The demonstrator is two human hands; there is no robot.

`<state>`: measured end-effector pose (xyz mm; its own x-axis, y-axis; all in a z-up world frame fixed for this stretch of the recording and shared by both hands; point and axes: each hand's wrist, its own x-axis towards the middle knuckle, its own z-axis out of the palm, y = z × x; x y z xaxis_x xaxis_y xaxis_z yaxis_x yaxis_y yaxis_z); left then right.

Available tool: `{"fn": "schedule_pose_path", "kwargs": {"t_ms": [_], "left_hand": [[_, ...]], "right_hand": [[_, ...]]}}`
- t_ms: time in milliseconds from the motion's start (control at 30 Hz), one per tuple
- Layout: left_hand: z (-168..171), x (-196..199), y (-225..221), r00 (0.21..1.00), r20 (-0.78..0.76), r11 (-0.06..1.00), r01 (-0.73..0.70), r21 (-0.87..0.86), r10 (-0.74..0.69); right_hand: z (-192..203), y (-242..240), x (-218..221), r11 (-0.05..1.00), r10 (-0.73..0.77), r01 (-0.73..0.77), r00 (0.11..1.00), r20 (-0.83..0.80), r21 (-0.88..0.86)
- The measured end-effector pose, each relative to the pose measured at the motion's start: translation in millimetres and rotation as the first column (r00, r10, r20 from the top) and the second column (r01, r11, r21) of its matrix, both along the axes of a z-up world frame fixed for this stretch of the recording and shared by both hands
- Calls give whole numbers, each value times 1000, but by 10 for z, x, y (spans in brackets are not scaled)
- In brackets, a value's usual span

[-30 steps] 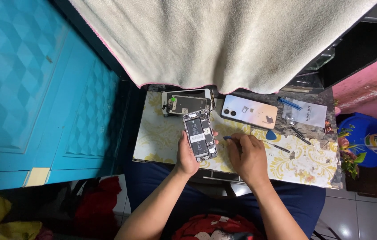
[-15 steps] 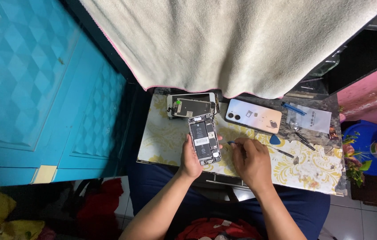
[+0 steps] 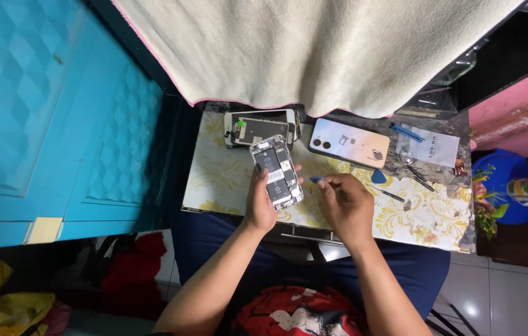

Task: Carefully disconnecting internal ribbon cables and components from a smartphone using a plastic prying tool during a repair process.

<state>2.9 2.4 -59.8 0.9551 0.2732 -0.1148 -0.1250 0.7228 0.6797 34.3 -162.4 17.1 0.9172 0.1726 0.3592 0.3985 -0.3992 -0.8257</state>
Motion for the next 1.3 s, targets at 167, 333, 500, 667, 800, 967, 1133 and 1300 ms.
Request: {"fn": "schedule_pose_path", "kwargs": {"t_ms": [167,333,500,667,800,967,1133,1300], "left_hand": [[136,-32,-85,999,1,998,-50,36,50],[374,-66,-116,998,-31,993,-46,109,50],[682,-123,-76,997,-53,929,-26,370,49],[947,-73,-2,999,-28,869,-15,494,33],[1061,-88,16,1000,-23,863,16,505,-6],[1166,-104,11,1000,-5,901,-4,434,7],[1232,-114,27,1000,21,892,-14,452,5],[1254,-143,-16,998,64,858,-12,514,-25]], "right_hand": [[380,166,-193,964,25,70,936,-351,256],[473,182,-199,971,22,79,911,-411,227],[497,208,-181,937,46,102,912,-407,334],[476,165,-132,918,82,89,910,-405,386],[492,174,-126,895,104,84,916,-388,437],[521,183,-131,901,121,43,930,-346,431],[503,171,-108,905,123,20,944,-306,425],[507,146,-87,896,113,17,957,-266,444]]}}
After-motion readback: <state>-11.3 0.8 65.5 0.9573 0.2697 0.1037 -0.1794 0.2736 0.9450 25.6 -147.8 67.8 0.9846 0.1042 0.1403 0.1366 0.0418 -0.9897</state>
